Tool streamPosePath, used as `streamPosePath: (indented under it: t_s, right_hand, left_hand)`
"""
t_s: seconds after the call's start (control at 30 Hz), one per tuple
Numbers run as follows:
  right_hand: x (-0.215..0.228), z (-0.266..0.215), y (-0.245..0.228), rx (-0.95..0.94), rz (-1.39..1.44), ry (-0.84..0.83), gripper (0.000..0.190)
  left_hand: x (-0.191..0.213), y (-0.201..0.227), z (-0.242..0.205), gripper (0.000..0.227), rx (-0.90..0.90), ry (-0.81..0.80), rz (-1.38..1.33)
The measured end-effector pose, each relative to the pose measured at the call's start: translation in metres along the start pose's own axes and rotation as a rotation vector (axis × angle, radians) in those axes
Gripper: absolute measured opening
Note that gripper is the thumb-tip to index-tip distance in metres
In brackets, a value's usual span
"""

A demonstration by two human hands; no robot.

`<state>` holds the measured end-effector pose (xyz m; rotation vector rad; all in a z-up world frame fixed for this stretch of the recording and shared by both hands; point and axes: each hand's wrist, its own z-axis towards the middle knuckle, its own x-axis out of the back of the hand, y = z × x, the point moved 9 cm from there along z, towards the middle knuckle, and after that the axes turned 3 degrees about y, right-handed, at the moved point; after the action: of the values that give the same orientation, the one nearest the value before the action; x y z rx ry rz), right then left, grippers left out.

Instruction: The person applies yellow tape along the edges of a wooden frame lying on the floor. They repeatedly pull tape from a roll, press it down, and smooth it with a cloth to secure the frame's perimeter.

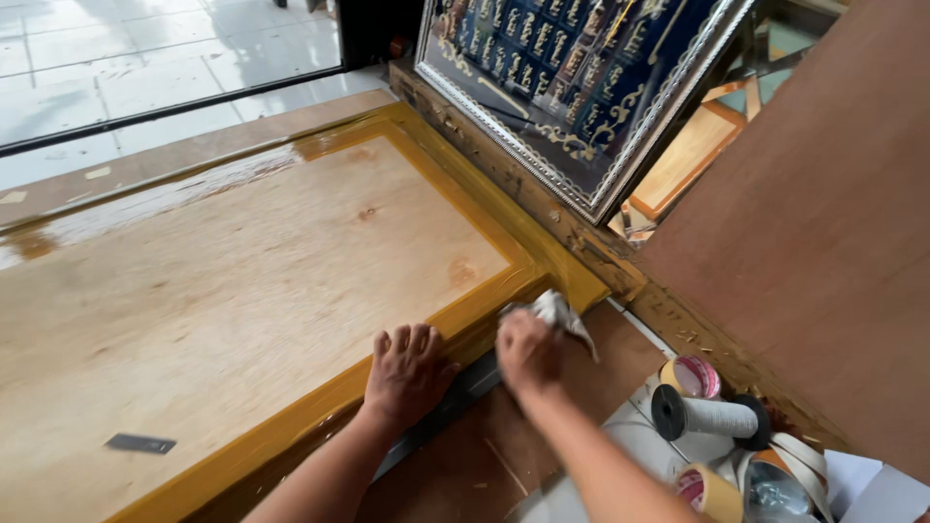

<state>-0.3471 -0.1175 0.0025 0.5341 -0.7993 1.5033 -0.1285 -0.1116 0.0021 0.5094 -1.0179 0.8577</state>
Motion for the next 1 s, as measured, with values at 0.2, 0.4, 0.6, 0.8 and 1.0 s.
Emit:
streamPosePath:
  t_s: [0.2, 0.4, 0.6, 0.8, 1.0]
  right_hand:
    - [0.027, -0.029, -0.063, 0.257, 0.137, -0.083, 0.040]
    - [-0.001, 0.048, 0.063, -0.191, -0.100, -0.505, 0.037]
    - [-0.024, 0.018, 0.022, -0.330, -0.219, -0.754, 0.045]
    - [-0.030, 0.003, 0.005, -0.209, -0.174, -0.678, 0.063]
    - [-0.036, 0.040, 0.076, -0.362, -0.259, -0.844, 0.057]
  left_hand:
    - [0.013, 0.018, -0.004, 0.072, -0.044, 0.212, 0.283]
    - [-0.005, 0.017, -0.005, 0.078, -0.025, 0.151, 0.175]
    - [-0.009, 0.016, -0.005, 0.079, -0.018, 0.135, 0.145]
    - [-0.009, 0.017, -0.007, 0.081, -0.010, 0.145, 0.098]
    - [-0.013, 0.020, -0.012, 0.085, -0.004, 0.121, 0.108]
